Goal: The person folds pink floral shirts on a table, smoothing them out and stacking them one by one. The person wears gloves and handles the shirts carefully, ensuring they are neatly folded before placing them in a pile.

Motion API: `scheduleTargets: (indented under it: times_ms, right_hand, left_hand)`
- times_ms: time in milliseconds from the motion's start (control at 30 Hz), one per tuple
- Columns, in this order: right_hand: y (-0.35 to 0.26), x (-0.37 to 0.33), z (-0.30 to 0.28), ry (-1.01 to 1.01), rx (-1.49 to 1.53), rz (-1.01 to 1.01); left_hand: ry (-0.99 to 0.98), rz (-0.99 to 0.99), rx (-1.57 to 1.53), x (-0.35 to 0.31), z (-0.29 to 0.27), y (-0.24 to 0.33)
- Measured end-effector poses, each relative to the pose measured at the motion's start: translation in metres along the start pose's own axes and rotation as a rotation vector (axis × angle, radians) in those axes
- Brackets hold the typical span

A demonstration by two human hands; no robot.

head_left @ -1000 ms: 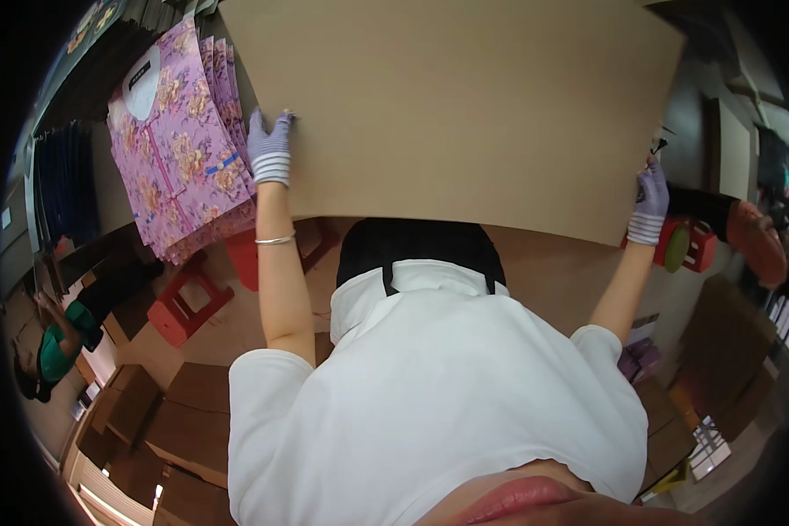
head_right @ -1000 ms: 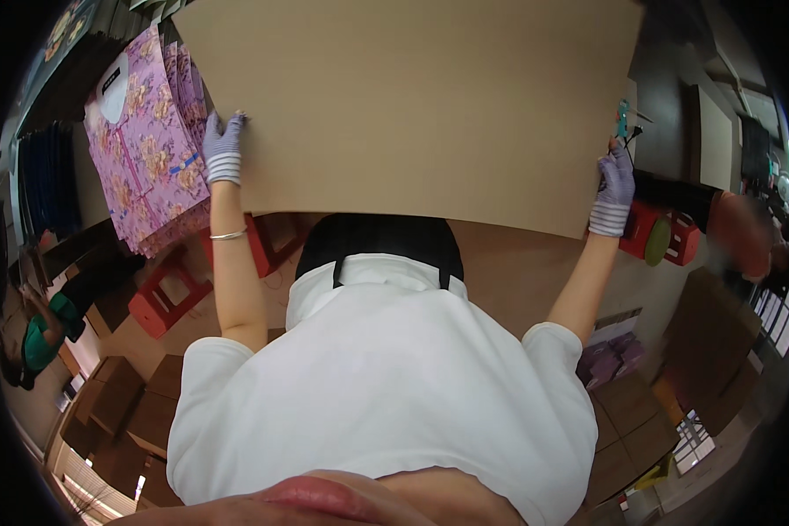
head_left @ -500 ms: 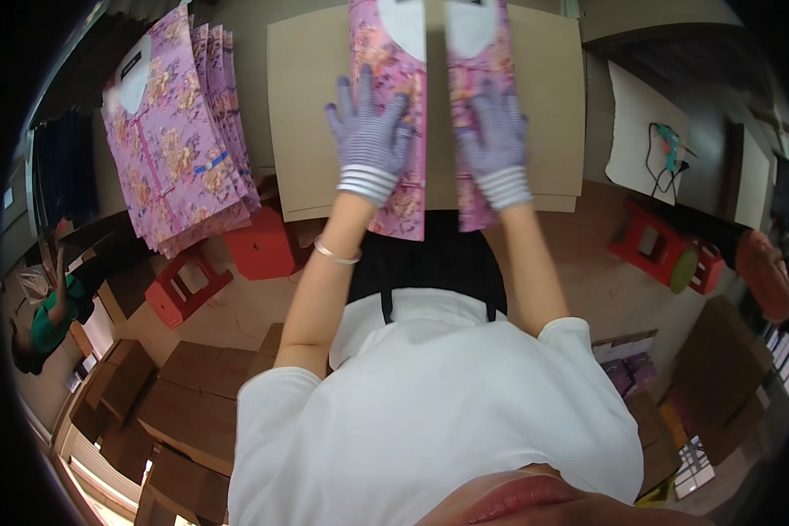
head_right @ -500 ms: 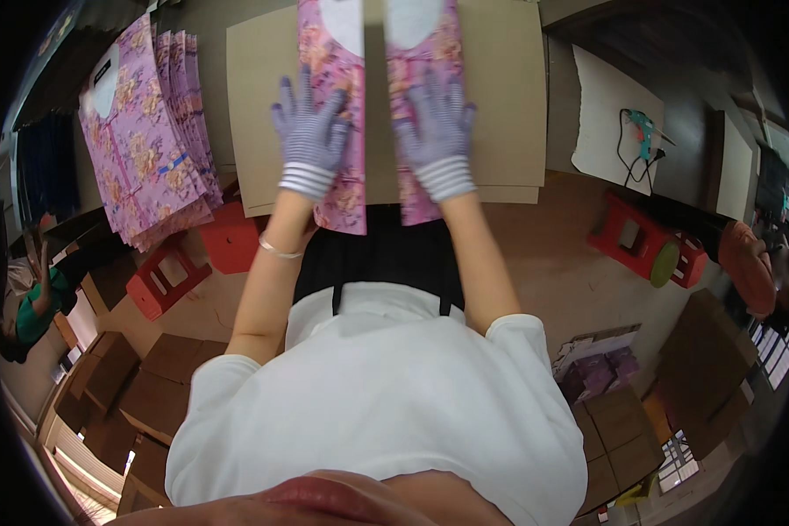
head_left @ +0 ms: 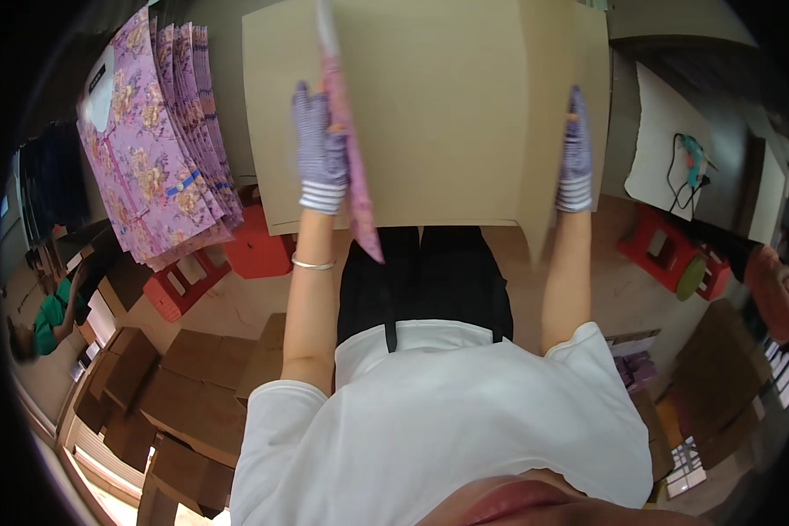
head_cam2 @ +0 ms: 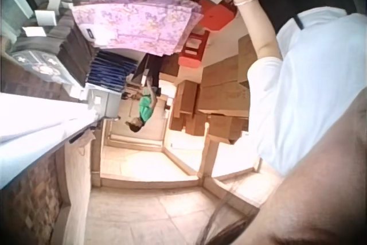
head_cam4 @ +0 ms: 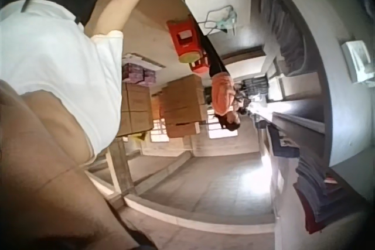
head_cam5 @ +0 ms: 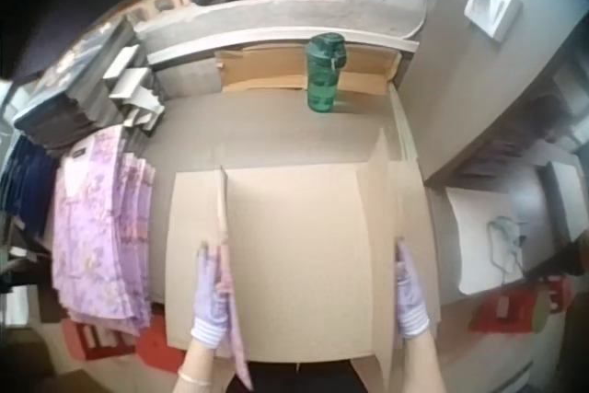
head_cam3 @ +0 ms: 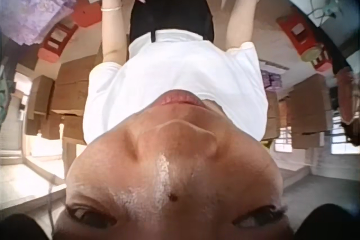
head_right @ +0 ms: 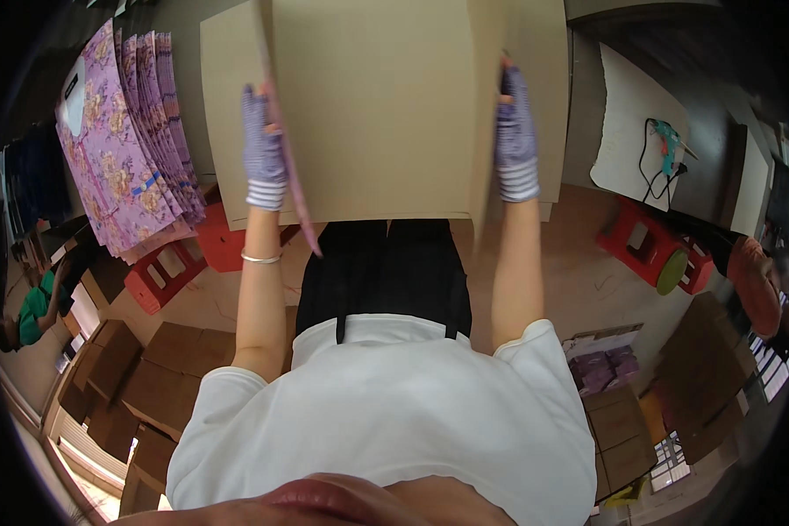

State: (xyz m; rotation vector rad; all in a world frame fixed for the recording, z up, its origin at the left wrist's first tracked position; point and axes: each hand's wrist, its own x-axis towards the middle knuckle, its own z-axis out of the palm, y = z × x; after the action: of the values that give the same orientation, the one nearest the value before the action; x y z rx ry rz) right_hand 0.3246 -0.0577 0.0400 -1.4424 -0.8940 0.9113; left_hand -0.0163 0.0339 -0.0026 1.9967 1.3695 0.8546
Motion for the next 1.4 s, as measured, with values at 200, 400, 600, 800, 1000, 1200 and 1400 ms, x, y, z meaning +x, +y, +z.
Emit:
scheduleTargets:
  times_ms: [200, 400, 600, 800, 1000, 1200, 1400]
  right_hand:
    - [0.014, 0.0, 0.085, -0.099, -1.385, -0.191]
    - [-0.021, -0.015, 0.005, 0.051, 0.017, 0.114]
    - [-0.065, -0.037, -0.08, 0.002, -0.396, 0.261]
    - [-0.037, 0.026, -0.107, 0.178, -0.616, 0.059]
    - [-0.047, 0.013, -0.039, 0.046, -0.841, -0.325]
    - [0.009, -0.046, 0.057, -0.262, -0.211, 0.262]
    - [0.026, -0.043, 0.09, -0.314, -0.703, 0.23]
  left_hand:
    - [-0.276, -0.098, 0.821, 0.021, 0.048, 0.076]
    - [0.065, -0.317, -0.819, -0.002, -0.011, 0.008]
    - [0.027, -0.255, -0.77, 0.007, -0.063, 0.038]
    - [0.038, -0.223, -0.519, 0.057, -0.045, 0.051]
    - [0.044, 0.11, -0.316, 0.073, 0.002, 0.048]
    - [0.025, 0.389, 0.417, 0.05, 0.065, 0.057]
    - [-0.092, 0.405, 0.509, 0.026, 0.073, 0.055]
